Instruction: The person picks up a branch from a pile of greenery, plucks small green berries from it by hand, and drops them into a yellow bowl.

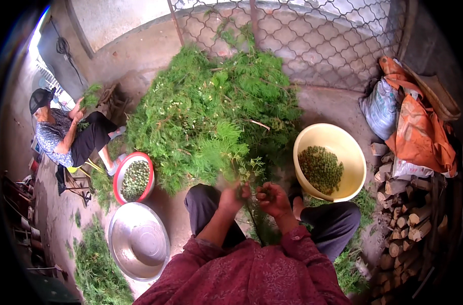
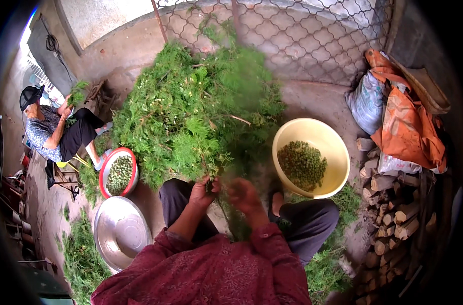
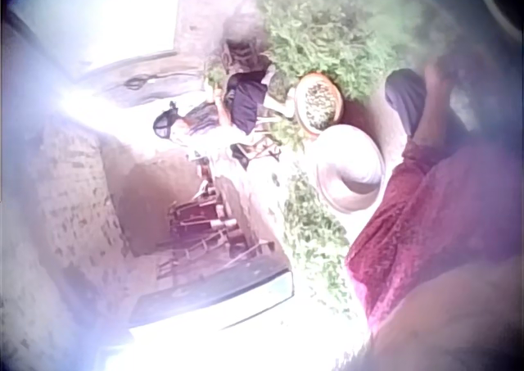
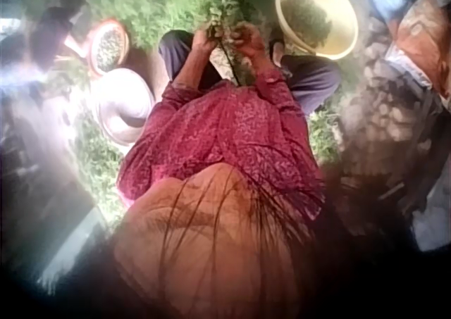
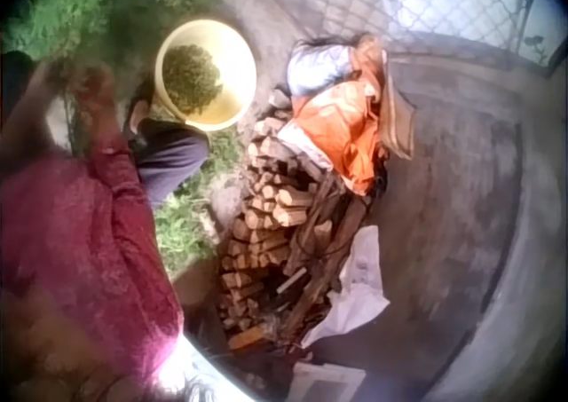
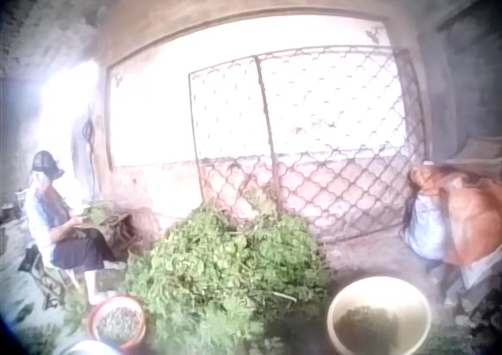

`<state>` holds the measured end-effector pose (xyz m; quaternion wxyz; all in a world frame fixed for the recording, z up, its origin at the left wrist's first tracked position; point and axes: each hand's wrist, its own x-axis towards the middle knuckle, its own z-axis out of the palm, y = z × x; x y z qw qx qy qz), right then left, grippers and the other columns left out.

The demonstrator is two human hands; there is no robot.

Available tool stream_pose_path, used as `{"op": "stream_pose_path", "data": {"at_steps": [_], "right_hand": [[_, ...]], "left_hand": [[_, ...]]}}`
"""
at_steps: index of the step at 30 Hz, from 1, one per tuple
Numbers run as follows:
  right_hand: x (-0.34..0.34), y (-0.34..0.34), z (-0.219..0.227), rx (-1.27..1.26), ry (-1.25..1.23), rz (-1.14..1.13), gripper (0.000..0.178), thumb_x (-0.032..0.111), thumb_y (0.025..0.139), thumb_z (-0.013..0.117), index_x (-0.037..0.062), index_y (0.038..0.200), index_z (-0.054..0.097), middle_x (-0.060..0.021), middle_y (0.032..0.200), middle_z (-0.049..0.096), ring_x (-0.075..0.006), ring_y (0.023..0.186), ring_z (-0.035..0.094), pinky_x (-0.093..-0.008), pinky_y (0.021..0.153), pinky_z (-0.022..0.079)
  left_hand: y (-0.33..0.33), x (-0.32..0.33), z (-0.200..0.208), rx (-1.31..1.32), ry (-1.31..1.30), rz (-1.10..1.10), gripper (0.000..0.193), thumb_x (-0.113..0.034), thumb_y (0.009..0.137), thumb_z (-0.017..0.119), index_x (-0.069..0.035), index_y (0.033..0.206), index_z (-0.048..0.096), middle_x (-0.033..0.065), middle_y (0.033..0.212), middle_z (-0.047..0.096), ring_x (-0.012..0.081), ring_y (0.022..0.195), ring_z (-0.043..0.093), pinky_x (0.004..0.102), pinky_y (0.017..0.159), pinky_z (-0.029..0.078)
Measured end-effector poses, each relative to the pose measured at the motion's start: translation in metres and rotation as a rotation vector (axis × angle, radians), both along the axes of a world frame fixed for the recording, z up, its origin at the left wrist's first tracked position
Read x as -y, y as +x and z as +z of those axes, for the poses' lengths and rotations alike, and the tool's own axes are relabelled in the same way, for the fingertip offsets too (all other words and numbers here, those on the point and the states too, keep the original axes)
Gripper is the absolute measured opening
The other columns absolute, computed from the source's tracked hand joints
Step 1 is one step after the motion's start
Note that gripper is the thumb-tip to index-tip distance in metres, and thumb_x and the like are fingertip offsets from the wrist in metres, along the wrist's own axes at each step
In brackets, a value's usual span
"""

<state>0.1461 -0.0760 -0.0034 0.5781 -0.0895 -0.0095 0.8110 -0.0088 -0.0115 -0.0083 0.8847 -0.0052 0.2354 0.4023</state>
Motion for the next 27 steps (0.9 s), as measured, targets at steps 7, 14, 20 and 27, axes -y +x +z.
{"op": "stream_pose_path", "data": {"at_steps": [7, 14, 20, 27], "right_hand": [[-0.005, 0.011, 0.023, 0.588, -0.033, -0.109, 0.012, 0.011, 0.08, 0.051, 0.0081, 0.092, 0.052, -0.0013, 0.075, 0.051, -0.0069, 0.055, 0.043, -0.0161, 0.042, 0.033], [-0.02, -0.007, 0.025, 1.047, 0.032, -0.257, 0.012, 0.012, 0.08, 0.056, 0.0055, 0.089, 0.052, 0.0029, 0.061, 0.045, -0.0038, 0.044, 0.036, -0.0185, 0.036, 0.024], [-0.023, -0.001, 0.005, 1.275, -0.014, -0.487, 0.015, 0.014, 0.078, 0.059, 0.0023, 0.084, 0.051, 0.001, 0.056, 0.046, -0.0058, 0.041, 0.039, -0.0205, 0.035, 0.028], [-0.039, 0.005, -0.055, 1.461, -0.211, -0.535, 0.013, 0.013, 0.078, 0.058, 0.0044, 0.083, 0.05, -0.0004, 0.056, 0.048, -0.0071, 0.041, 0.042, -0.0204, 0.036, 0.031]], "left_hand": [[-0.007, 0.0, -0.006, 0.061, 0.003, -0.034, 0.022, -0.01, 0.077, 0.056, -0.007, 0.095, 0.043, 0.0093, 0.081, 0.048, 0.0151, 0.066, 0.044, 0.0238, 0.052, 0.036], [0.0, 0.005, 0.003, -0.067, 0.08, -0.007, 0.019, -0.011, 0.076, 0.056, -0.002, 0.091, 0.049, 0.0096, 0.077, 0.051, 0.0167, 0.062, 0.045, 0.0248, 0.049, 0.035], [0.003, 0.004, -0.009, -0.15, 0.097, -0.093, 0.02, -0.01, 0.079, 0.054, -0.009, 0.097, 0.045, 0.0096, 0.083, 0.049, 0.0143, 0.064, 0.045, 0.0223, 0.053, 0.037], [0.003, -0.01, -0.102, -0.809, 1.091, -0.099, 0.05, -0.011, 0.069, 0.057, -0.013, 0.118, 0.044, 0.0139, 0.087, 0.055, 0.0224, 0.071, 0.053, 0.0296, 0.062, 0.044]]}}
